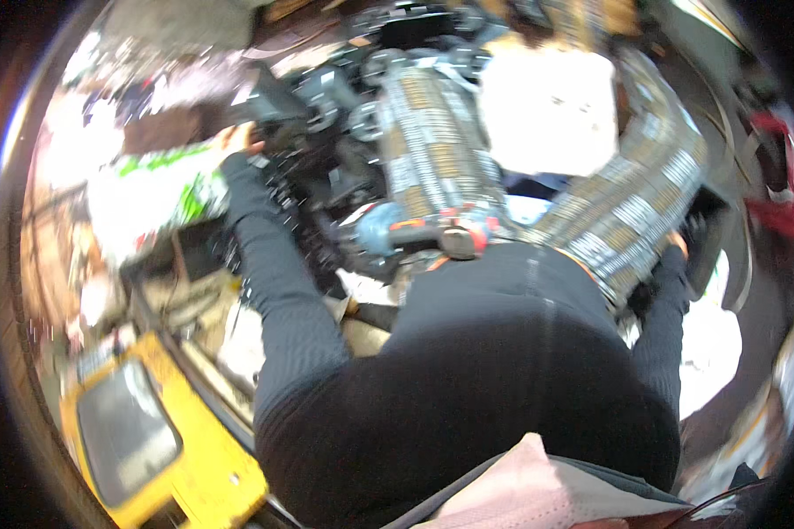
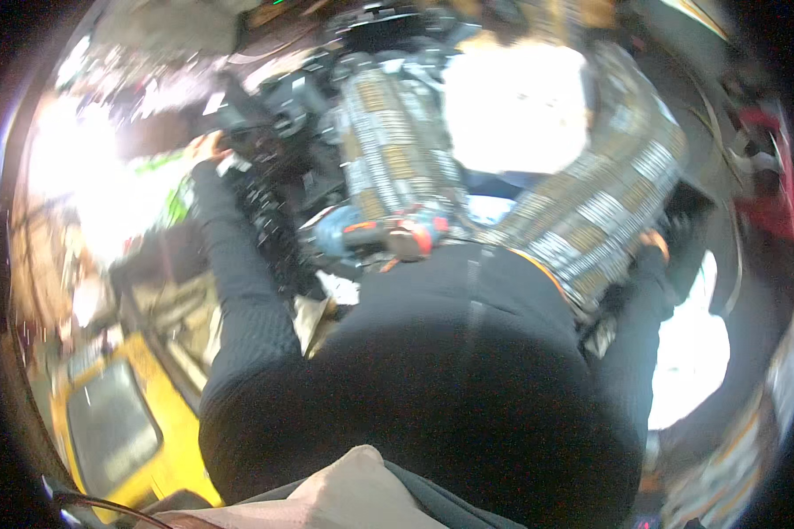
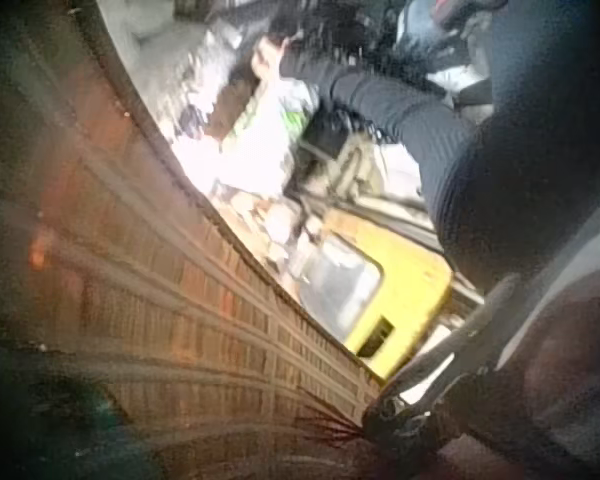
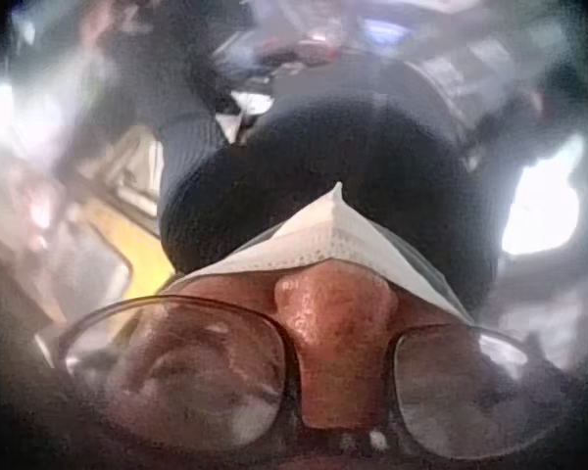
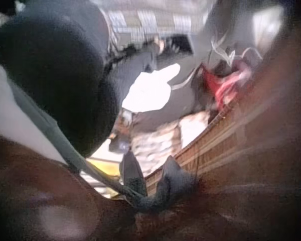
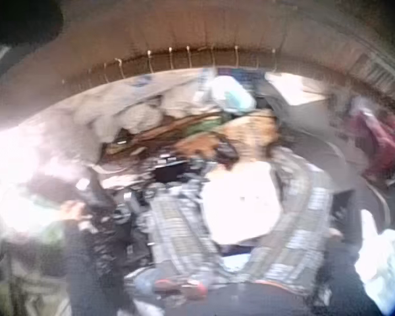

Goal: The person uses a cordless drill to fasten screws into black plastic components on a workbench. They repeatedly pick up parts, align them, and drive screws, then place the assembled units aside.

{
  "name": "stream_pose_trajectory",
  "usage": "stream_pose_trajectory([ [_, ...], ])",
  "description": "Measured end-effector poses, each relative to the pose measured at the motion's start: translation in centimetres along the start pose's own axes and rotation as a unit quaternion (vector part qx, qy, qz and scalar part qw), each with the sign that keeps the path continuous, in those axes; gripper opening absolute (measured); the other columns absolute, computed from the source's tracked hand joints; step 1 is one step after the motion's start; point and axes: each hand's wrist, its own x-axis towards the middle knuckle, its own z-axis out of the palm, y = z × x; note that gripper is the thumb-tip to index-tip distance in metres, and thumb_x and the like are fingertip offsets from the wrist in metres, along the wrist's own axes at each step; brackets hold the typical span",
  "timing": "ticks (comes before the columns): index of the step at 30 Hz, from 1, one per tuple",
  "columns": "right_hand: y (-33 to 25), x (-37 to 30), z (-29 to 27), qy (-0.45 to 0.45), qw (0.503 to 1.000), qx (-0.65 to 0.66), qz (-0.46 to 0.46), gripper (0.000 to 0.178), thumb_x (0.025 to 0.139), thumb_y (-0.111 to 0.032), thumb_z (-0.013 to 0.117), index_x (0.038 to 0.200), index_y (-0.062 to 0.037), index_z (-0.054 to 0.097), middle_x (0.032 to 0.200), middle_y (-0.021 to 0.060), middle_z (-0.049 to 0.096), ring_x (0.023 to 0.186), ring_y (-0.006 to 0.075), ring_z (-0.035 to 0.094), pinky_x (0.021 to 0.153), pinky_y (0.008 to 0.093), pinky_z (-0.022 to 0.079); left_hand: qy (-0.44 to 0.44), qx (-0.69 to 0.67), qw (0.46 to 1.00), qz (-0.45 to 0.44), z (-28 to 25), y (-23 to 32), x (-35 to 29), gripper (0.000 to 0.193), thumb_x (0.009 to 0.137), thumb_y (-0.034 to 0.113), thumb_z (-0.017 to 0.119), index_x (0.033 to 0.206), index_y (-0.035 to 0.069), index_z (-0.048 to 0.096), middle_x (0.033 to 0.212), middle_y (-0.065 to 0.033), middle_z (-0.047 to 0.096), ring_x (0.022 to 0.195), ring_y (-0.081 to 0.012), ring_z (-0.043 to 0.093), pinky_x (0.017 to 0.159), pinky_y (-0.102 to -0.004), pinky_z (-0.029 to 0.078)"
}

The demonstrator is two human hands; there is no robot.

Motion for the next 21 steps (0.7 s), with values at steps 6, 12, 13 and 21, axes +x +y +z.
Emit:
stream_pose_trajectory([
  [6, -1.4, -4.7, -7.6, -0.017, 0.988, 0.139, 0.064, 0.066, 0.071, -0.052, 0.063, 0.109, 0.0011, 0.057, 0.105, 0.0134, 0.061, 0.098, 0.0247, 0.056, 0.086, 0.0313, 0.040, 0.206, -0.500, 0.737, -0.405, 7.7, -2.9, -3.4, 0.048, 0.061, 0.009, 0.074, 0.102, -0.003, 0.051, 0.076, -0.0145, 0.061, 0.056, -0.0193, 0.060, 0.042, -0.0292, 0.052],
  [12, -8.8, -9.2, -19.8, 0.103, 0.918, 0.349, 0.160, 0.055, 0.070, -0.052, 0.064, 0.094, -0.0029, 0.062, 0.083, 0.0047, 0.060, 0.071, 0.0169, 0.053, 0.064, 0.0312, 0.042, 0.168, -0.687, 0.517, -0.481, 15.2, -8.2, -3.2, 0.025, 0.067, 0.005, 0.071, 0.087, -0.003, 0.059, 0.078, -0.0157, 0.058, 0.062, -0.0234, 0.059, 0.046, -0.0361, 0.055],
  [13, -9.8, -9.7, -20.9, 0.136, 0.858, 0.439, 0.227, 0.049, 0.068, -0.052, 0.066, 0.084, -0.0059, 0.063, 0.076, 0.0039, 0.057, 0.061, 0.0152, 0.051, 0.055, 0.0305, 0.040, 0.177, -0.693, 0.510, -0.477, 16.0, -7.9, -3.3, 0.021, 0.068, 0.006, 0.070, 0.084, -0.003, 0.060, 0.078, -0.0164, 0.058, 0.063, -0.0239, 0.059, 0.046, -0.0366, 0.055],
  [21, -19.5, -6.6, -25.8, 0.108, 0.832, 0.540, 0.067, 0.049, 0.078, -0.048, 0.057, 0.117, -0.0192, 0.051, 0.113, 0.0020, 0.052, 0.088, 0.0206, 0.054, 0.071, 0.0329, 0.042, -0.069, -0.459, 0.730, -0.502, 27.0, -13.8, -5.1, 0.028, 0.079, 0.022, 0.057, 0.098, 0.002, 0.056, 0.075, -0.0175, 0.055, 0.055, -0.0247, 0.056, 0.045, -0.0381, 0.052],
])
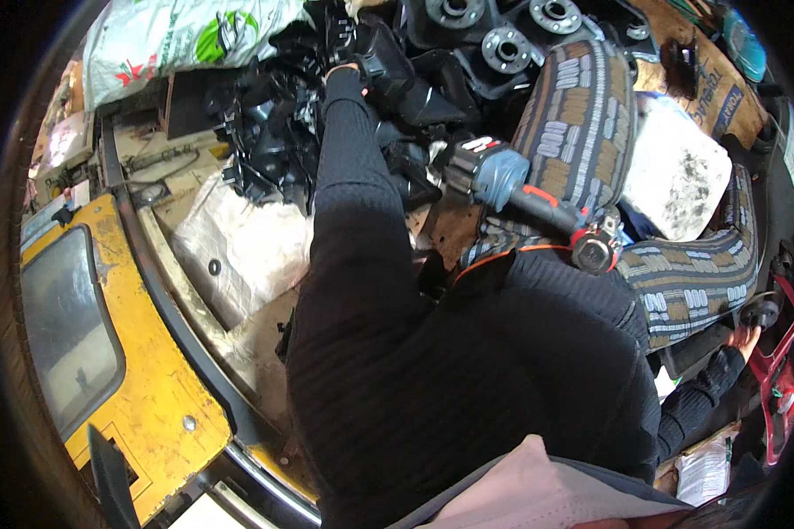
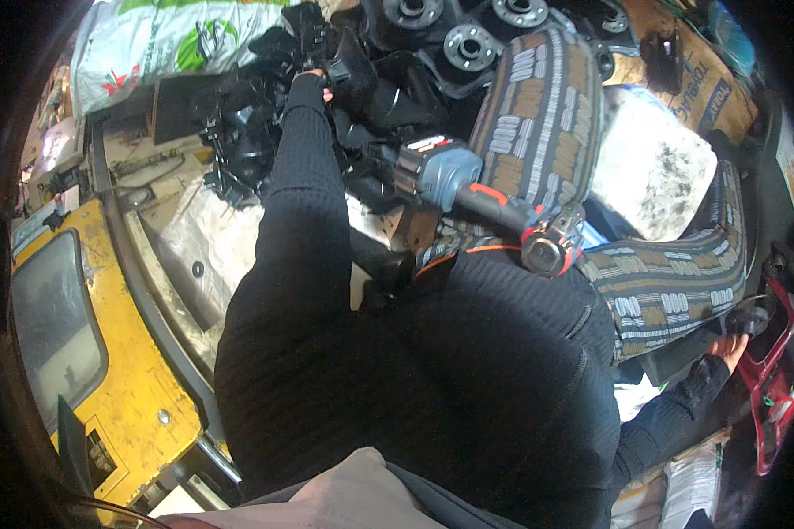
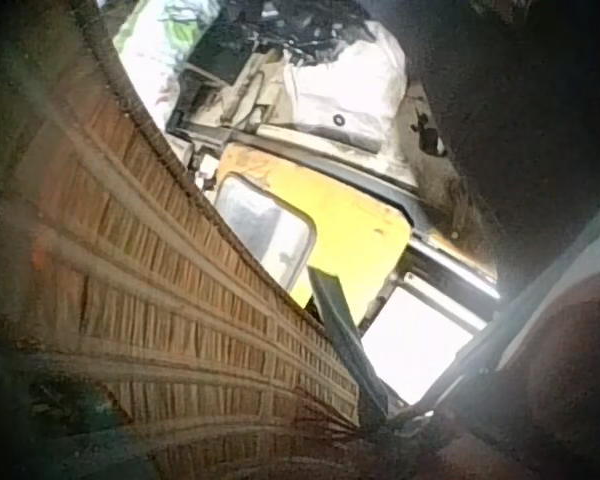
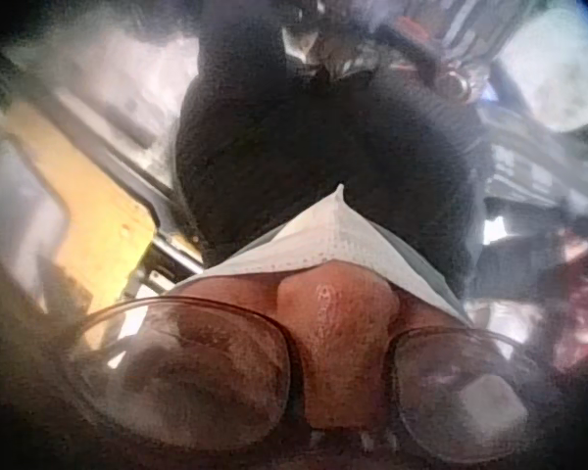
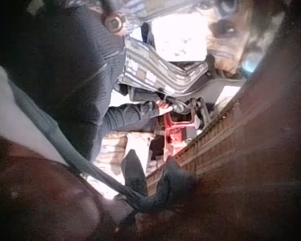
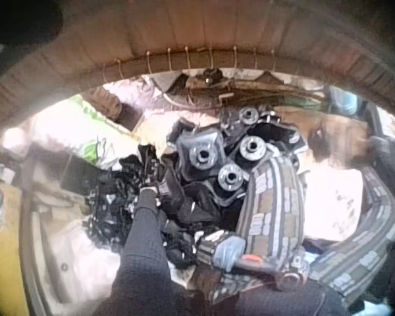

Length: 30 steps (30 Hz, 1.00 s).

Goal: The person uses a cordless drill to fasten screws into black plastic components on a workbench. They repeatedly pick up parts, align them, and drive screws, then place the assembled units aside.

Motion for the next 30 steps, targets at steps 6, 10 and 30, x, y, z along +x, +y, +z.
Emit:
stream_pose_trajectory([
  [6, -4.0, -3.6, 10.6, -0.249, 0.968, 0.001, 0.038, 0.032, 0.081, -0.045, 0.055, 0.076, -0.0132, 0.055, 0.058, -0.0019, 0.046, 0.048, 0.0134, 0.040, 0.042, 0.0280, 0.030, -0.004, -0.182, 0.981, 0.060, 4.6, -3.7, -6.4, 0.054, 0.079, 0.017, 0.058, 0.128, 0.010, 0.037, 0.087, -0.0203, 0.059, 0.065, -0.0253, 0.062, 0.050, -0.0379, 0.055],
  [10, -3.8, -3.5, 14.5, -0.247, 0.969, 0.003, 0.015, 0.029, 0.081, -0.038, 0.057, 0.080, -0.0097, 0.055, 0.065, 0.0003, 0.050, 0.051, 0.0138, 0.041, 0.047, 0.0251, 0.032, 0.003, -0.103, 0.983, 0.150, 5.2, -10.5, -8.3, 0.058, 0.079, 0.020, 0.059, 0.126, 0.025, 0.025, 0.093, -0.0137, 0.056, 0.066, -0.0221, 0.056, 0.050, -0.0379, 0.050],
  [30, -2.8, 5.7, 16.3, -0.404, 0.913, -0.047, 0.021, 0.019, 0.085, -0.026, 0.048, 0.098, -0.0128, 0.052, 0.071, 0.0029, 0.049, 0.067, 0.0178, 0.047, 0.070, 0.0310, 0.040, -0.516, 0.431, 0.719, 0.177, 5.1, -27.3, -34.5, 0.048, 0.065, 0.037, 0.070, 0.103, 0.008, 0.063, 0.098, -0.0189, 0.061, 0.089, -0.0295, 0.060, 0.078, -0.0361, 0.045],
])
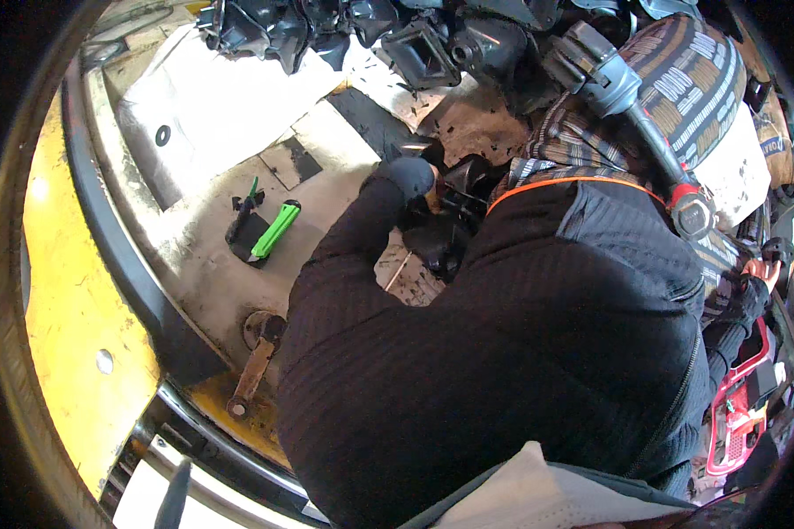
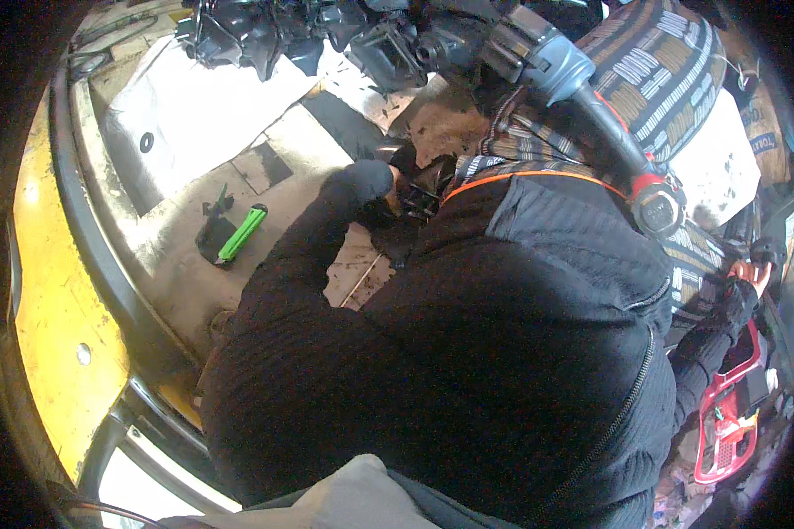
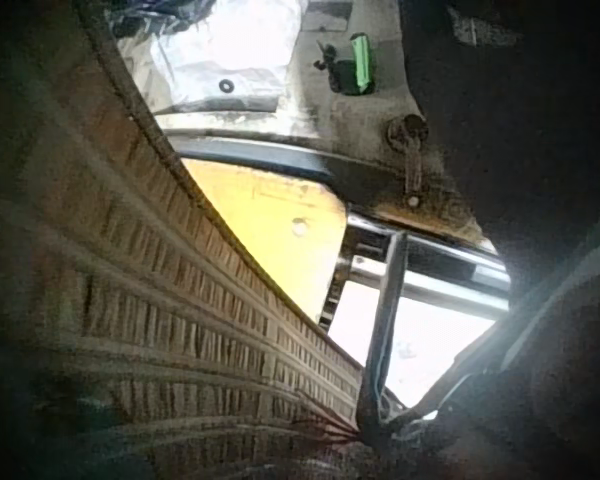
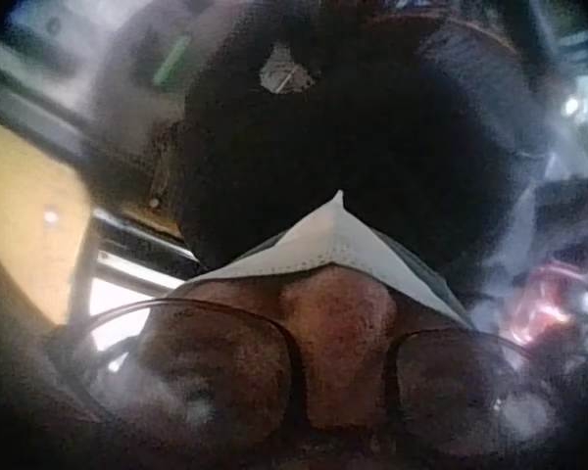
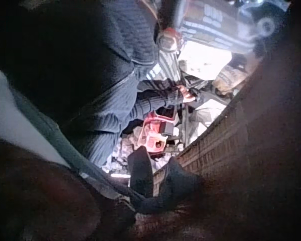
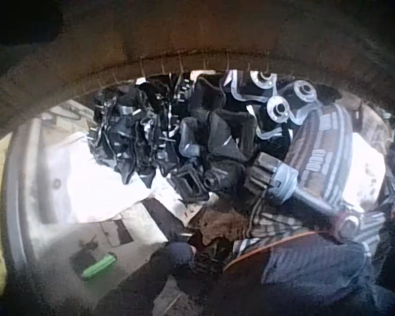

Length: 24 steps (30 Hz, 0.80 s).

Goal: The person uses a cordless drill to fasten screws into black plastic components on a workbench. They repeatedly pick up parts, align them, and drive screws, then place the assembled units aside.

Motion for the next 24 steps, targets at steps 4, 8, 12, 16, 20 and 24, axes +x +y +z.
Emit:
stream_pose_trajectory([
  [4, 0.5, -1.9, 8.4, -0.002, 0.997, 0.031, 0.074, 0.018, 0.085, -0.032, 0.047, 0.079, -0.0158, 0.048, 0.060, -0.0007, 0.040, 0.054, 0.0155, 0.040, 0.054, 0.0299, 0.034, 0.186, 0.112, 0.964, 0.154, 5.4, -1.3, 3.8, 0.024, 0.069, 0.023, 0.063, 0.087, 0.008, 0.063, 0.090, -0.0165, 0.062, 0.087, -0.0295, 0.059, 0.079, -0.0382, 0.045],
  [8, -0.3, -6.9, 16.2, -0.030, 0.992, 0.073, 0.103, 0.032, 0.085, -0.041, 0.045, 0.063, -0.0181, 0.044, 0.048, -0.0029, 0.032, 0.040, 0.0139, 0.033, 0.038, 0.0289, 0.028, 0.097, 0.218, 0.955, 0.174, -4.0, -1.6, -1.2, 0.021, 0.071, 0.024, 0.058, 0.082, 0.007, 0.063, 0.085, -0.0142, 0.062, 0.084, -0.0290, 0.059, 0.075, -0.0390, 0.046],
  [12, 2.0, -7.8, 14.5, 0.040, 0.991, 0.130, -0.009, 0.042, 0.080, -0.050, 0.053, 0.055, -0.0187, 0.041, 0.042, -0.0028, 0.031, 0.031, 0.0128, 0.029, 0.030, 0.0266, 0.022, 0.474, 0.190, 0.845, 0.159, -20.9, 8.4, -19.1, 0.023, 0.067, 0.018, 0.064, 0.086, 0.004, 0.064, 0.069, -0.0122, 0.058, 0.063, -0.0276, 0.056, 0.059, -0.0355, 0.045],
  [16, 3.0, -8.1, 17.4, 0.120, 0.971, 0.204, -0.047, 0.036, 0.079, -0.042, 0.060, 0.056, -0.0183, 0.044, 0.041, -0.0045, 0.031, 0.032, 0.0111, 0.029, 0.032, 0.0248, 0.023, 0.663, 0.245, 0.639, 0.303, -27.6, 20.0, -25.6, 0.017, 0.074, -0.005, 0.060, 0.092, -0.004, 0.061, 0.080, -0.0087, 0.055, 0.068, -0.0170, 0.052, 0.065, -0.0250, 0.042],
  [20, 3.1, -9.0, 18.0, 0.178, 0.960, 0.211, -0.045, 0.046, 0.077, -0.045, 0.061, 0.049, -0.0164, 0.038, 0.041, -0.0032, 0.034, 0.031, 0.0120, 0.028, 0.033, 0.0265, 0.019, 0.520, 0.343, 0.599, 0.503, -30.4, 37.0, -14.3, 0.055, 0.065, 0.009, 0.062, 0.119, 0.012, 0.053, 0.090, -0.0080, 0.055, 0.073, -0.0209, 0.056, 0.066, -0.0277, 0.047],
  [24, 3.2, -8.3, 18.0, 0.131, 0.951, 0.267, -0.080, 0.031, 0.077, -0.040, 0.062, 0.065, -0.0137, 0.051, 0.047, -0.0029, 0.042, 0.033, 0.0102, 0.033, 0.033, 0.0273, 0.022, 0.488, 0.415, 0.508, 0.576, -28.6, 43.5, 3.9, 0.052, 0.068, 0.004, 0.056, 0.117, 0.020, 0.050, 0.101, -0.0084, 0.054, 0.073, -0.0234, 0.060, 0.055, -0.0314, 0.052],
])
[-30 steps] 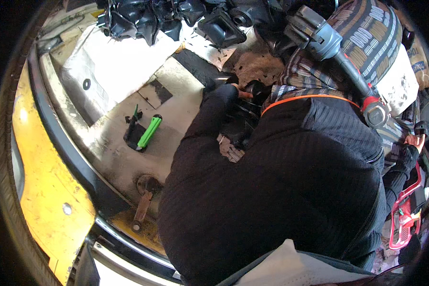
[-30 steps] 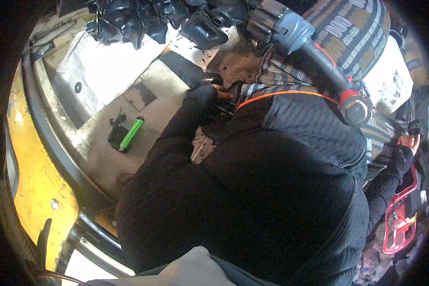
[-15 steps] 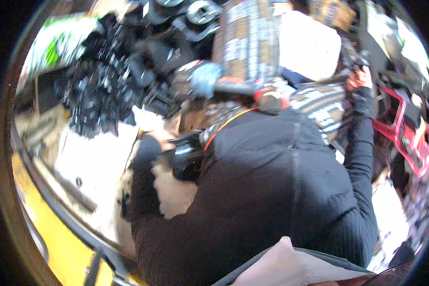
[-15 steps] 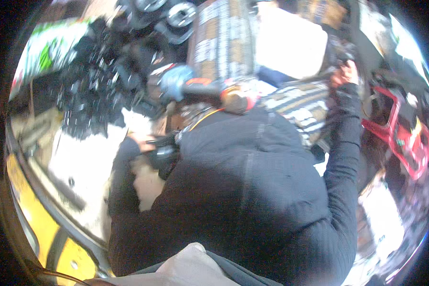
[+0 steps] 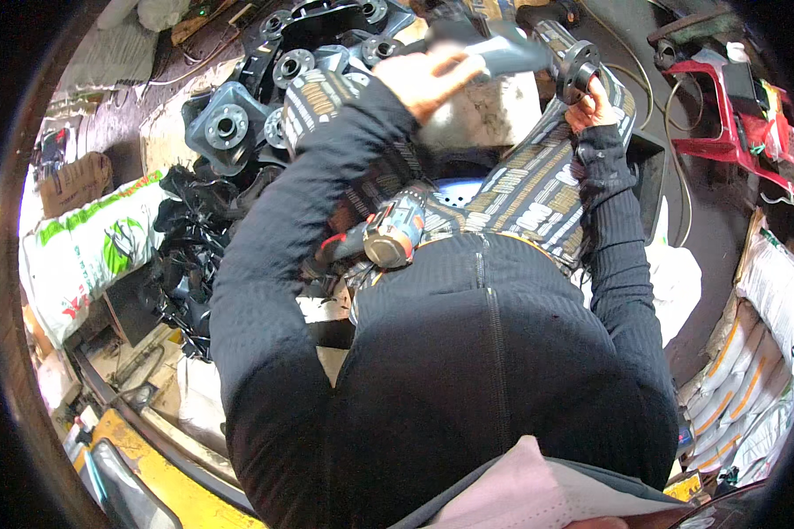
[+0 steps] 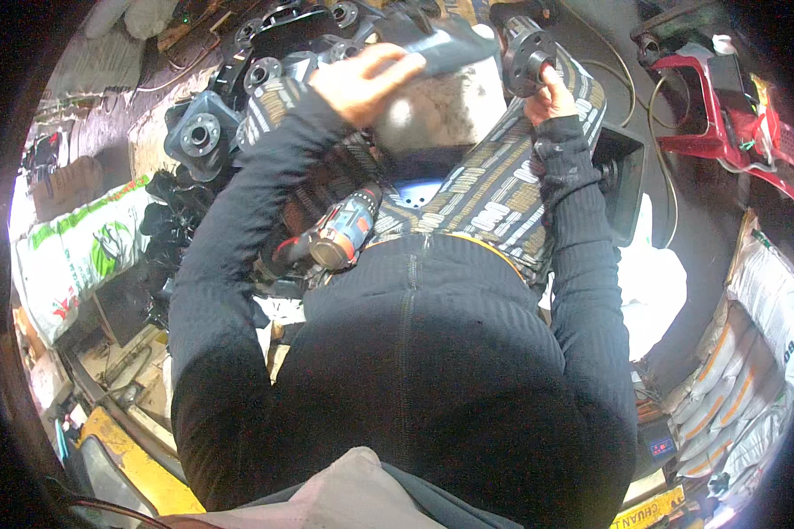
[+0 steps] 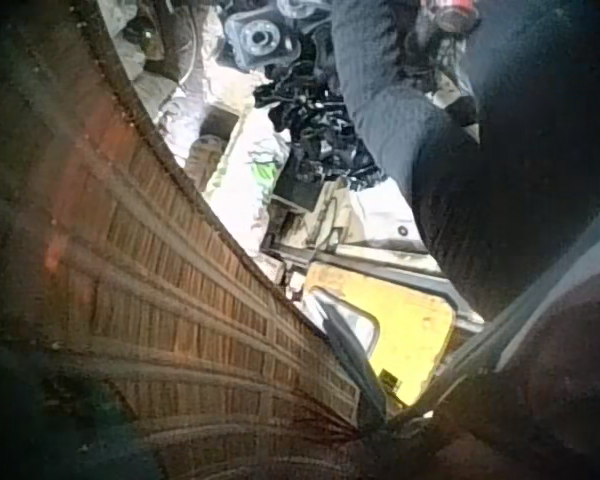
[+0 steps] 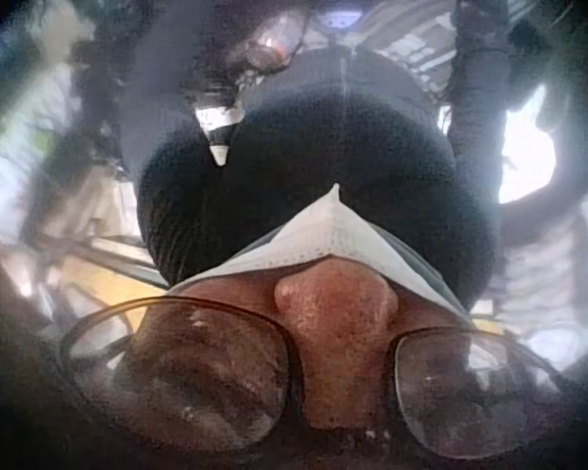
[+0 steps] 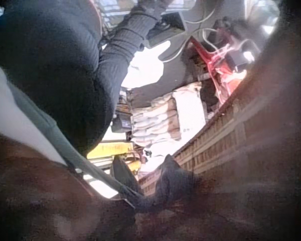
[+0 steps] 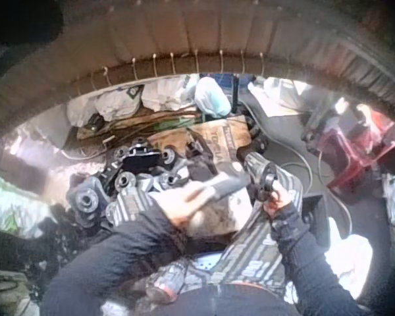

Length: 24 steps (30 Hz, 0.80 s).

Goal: The person uses a cordless drill to fasten screws into black plastic components on a workbench. They repeatedly pick up parts, align them, and drive screws, then place the assembled units aside.

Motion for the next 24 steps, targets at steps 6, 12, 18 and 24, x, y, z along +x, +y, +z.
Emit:
stream_pose_trajectory([
  [6, 2.4, 1.4, -0.8, -0.029, 0.872, -0.433, -0.227, 0.031, 0.073, -0.038, 0.066, 0.078, -0.0071, 0.063, 0.058, 0.0001, 0.055, 0.051, 0.0129, 0.052, 0.048, 0.0243, 0.040, -0.319, 0.023, 0.947, 0.016, 9.0, 3.6, -4.1, 0.049, 0.076, 0.019, 0.052, 0.124, 0.017, 0.043, 0.138, -0.0075, 0.027, 0.077, -0.0187, 0.054, 0.071, -0.0380, 0.048],
  [12, 6.0, 2.2, 6.4, -0.040, 0.692, -0.665, -0.277, 0.058, 0.063, -0.057, 0.066, 0.066, 0.0012, 0.060, 0.063, 0.0123, 0.056, 0.058, 0.0199, 0.052, 0.055, 0.0309, 0.042, -0.290, -0.049, 0.944, -0.149, 0.4, 2.7, -5.3, 0.041, 0.079, 0.035, 0.056, 0.111, 0.010, 0.053, 0.100, -0.0100, 0.059, 0.085, -0.0240, 0.058, 0.071, -0.0368, 0.047],
  [18, 7.3, 3.3, 5.6, 0.003, 0.627, -0.704, -0.332, 0.068, 0.061, -0.065, 0.063, 0.047, 0.0002, 0.049, 0.046, 0.0117, 0.045, 0.045, 0.0211, 0.043, 0.047, 0.0326, 0.036, -0.237, -0.479, 0.754, -0.383, -10.3, 4.4, -11.3, 0.047, 0.070, 0.013, 0.066, 0.114, 0.003, 0.053, 0.098, -0.0152, 0.060, 0.077, -0.0214, 0.060, 0.068, -0.0314, 0.048],
  [24, 7.7, 3.2, 6.8, 0.026, 0.684, -0.676, -0.274, 0.069, 0.060, -0.068, 0.062, 0.045, -0.0025, 0.048, 0.043, 0.0104, 0.042, 0.042, 0.0185, 0.040, 0.045, 0.0324, 0.034, -0.223, -0.149, 0.924, -0.272, -8.5, 8.7, -12.1, 0.066, 0.062, 0.020, 0.066, 0.122, 0.006, 0.045, 0.107, -0.0163, 0.054, 0.089, -0.0315, 0.056, 0.075, -0.0369, 0.047],
])
